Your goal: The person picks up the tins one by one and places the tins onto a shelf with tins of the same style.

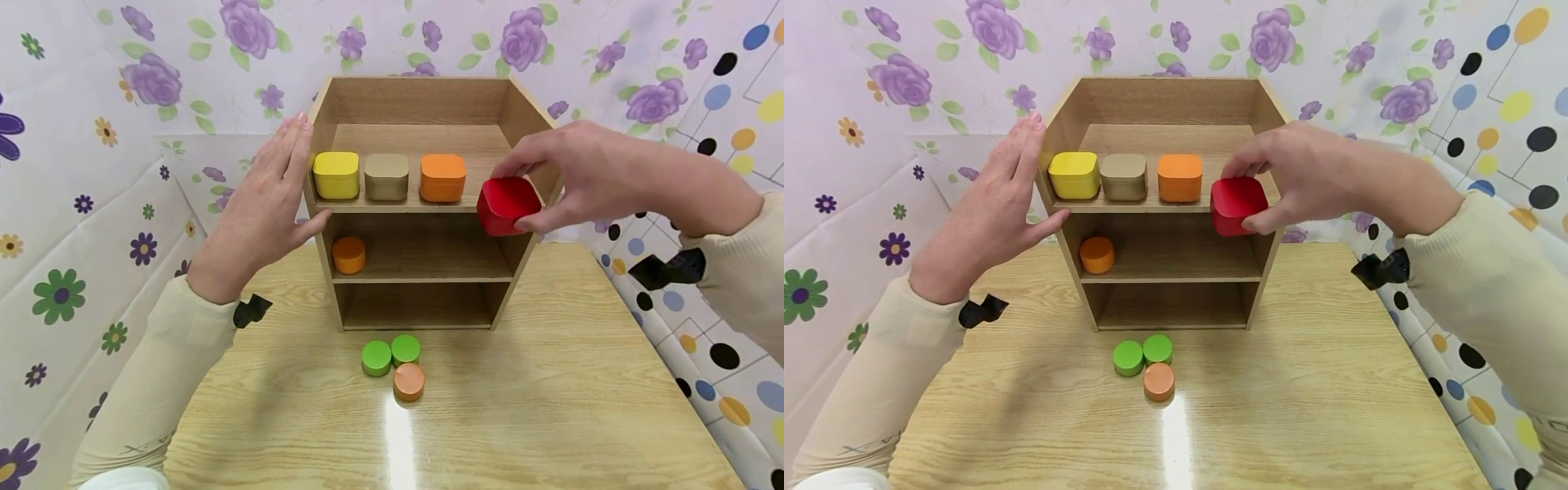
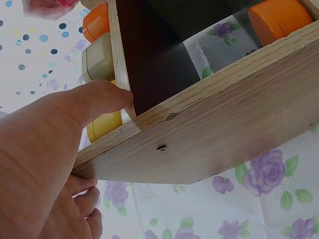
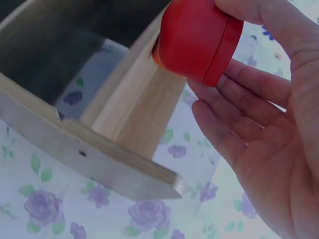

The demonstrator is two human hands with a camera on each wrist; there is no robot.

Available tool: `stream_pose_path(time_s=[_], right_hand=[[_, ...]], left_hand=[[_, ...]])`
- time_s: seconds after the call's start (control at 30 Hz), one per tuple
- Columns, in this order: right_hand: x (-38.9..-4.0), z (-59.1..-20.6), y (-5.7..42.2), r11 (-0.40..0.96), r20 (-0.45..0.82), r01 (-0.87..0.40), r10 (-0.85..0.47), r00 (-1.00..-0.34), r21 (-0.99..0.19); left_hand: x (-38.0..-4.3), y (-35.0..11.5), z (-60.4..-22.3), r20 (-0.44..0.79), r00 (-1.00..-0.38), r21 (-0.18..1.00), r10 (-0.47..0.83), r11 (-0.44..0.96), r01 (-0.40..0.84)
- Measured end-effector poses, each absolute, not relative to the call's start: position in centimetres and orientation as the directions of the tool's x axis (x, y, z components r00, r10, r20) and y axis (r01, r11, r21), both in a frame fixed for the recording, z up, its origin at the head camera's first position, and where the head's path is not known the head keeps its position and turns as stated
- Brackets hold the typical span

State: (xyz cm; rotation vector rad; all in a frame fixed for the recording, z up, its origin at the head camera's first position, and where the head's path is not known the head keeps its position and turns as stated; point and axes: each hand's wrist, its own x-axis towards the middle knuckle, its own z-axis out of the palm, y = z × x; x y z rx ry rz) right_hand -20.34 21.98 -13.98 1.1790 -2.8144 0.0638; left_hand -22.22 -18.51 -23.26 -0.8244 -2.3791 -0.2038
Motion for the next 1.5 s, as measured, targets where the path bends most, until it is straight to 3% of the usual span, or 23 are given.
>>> stream_pose_path(time_s=[0.43, 0.93, 1.5], right_hand=[[-23.0, -12.9, 22.4, 0.743, 0.146, -0.668, -0.658, -0.739, -0.032], [-24.8, -13.8, 22.0, 0.791, 0.092, -0.608, -0.602, -0.793, -0.063], [-25.6, -14.3, 21.9, 0.806, 0.068, -0.591, -0.588, -0.806, -0.033]], left_hand=[[-22.1, -18.4, -23.2, 0.593, -0.625, -0.039, 0.508, 0.793, 0.608], [-22.2, -18.4, -23.3, 0.599, -0.619, -0.042, 0.508, 0.792, 0.609], [-22.2, -18.4, -23.4, 0.605, -0.608, -0.043, 0.513, 0.784, 0.619]])
